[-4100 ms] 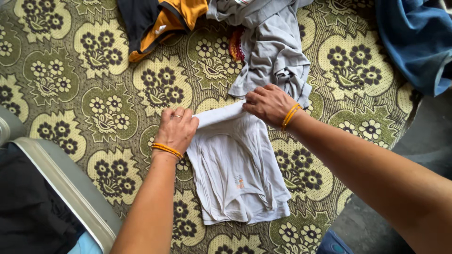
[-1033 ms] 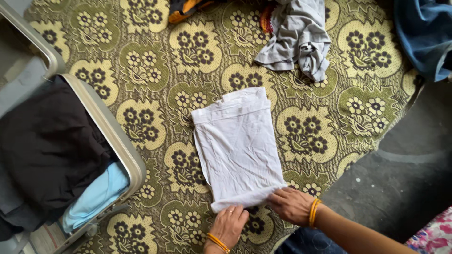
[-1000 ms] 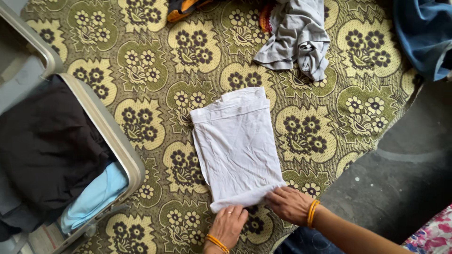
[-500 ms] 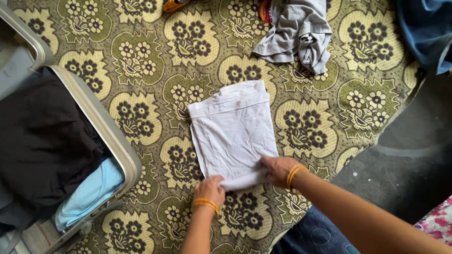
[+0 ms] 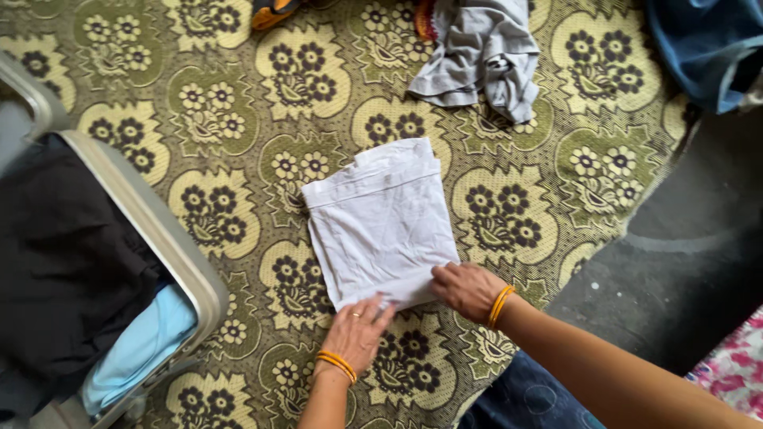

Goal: The person folds a white tank top and a white cloth on a patterned bed and places them into an open suitcase. The person handles the items by hand, smoothing and folding them before packing.

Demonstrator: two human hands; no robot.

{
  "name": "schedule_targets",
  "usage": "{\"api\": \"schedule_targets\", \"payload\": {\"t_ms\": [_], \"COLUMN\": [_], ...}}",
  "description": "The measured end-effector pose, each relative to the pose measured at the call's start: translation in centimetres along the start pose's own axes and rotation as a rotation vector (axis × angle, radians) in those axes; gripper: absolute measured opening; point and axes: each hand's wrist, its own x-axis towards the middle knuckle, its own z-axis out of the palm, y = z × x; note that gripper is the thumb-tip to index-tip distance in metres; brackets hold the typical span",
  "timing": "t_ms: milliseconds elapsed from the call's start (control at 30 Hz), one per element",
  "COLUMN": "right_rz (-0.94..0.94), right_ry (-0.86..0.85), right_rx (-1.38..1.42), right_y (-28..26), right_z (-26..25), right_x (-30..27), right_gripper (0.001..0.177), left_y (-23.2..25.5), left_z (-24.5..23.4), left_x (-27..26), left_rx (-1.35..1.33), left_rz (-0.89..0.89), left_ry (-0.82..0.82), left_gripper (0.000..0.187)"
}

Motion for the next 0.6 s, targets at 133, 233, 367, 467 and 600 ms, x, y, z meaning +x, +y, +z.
{"api": "schedule_targets", "payload": {"t_ms": [133,233,367,467,600], "right_rz": [-0.001,0.073,0.259,0.357,0.357], "right_ry": [-0.115,-0.11,-0.16,-0.297,-0.163], "right_rx": [-0.119,-0.168,-0.068,0.067,0.004], "right_y": [-1.1,-1.6,-1.0,0.8,3.0], "right_z": [-0.2,-1.5,-4.2,-6.1,-7.4], "right_x": [-0.2,0.8,4.2,6.1,7.1], "right_gripper": [0.034,0.039,0.038,0.042,0.028], "left_y": [-0.1,-0.4,-1.9,-3.9,-5.5], "left_z": [-0.2,-1.4,-4.1,-6.1,-8.3], "left_x": [0.6,2.3,4.1,5.3,6.9], "left_rx": [0.004,0.122,-0.17,-0.277,-0.082], "left_rz": [-0.07,-0.124,-0.338,-0.369,-0.503], "left_ry": [0.099,-0.13,-0.195,0.049,0.084], "left_gripper": [0.073,0.073,0.045,0.045,0.03]}}
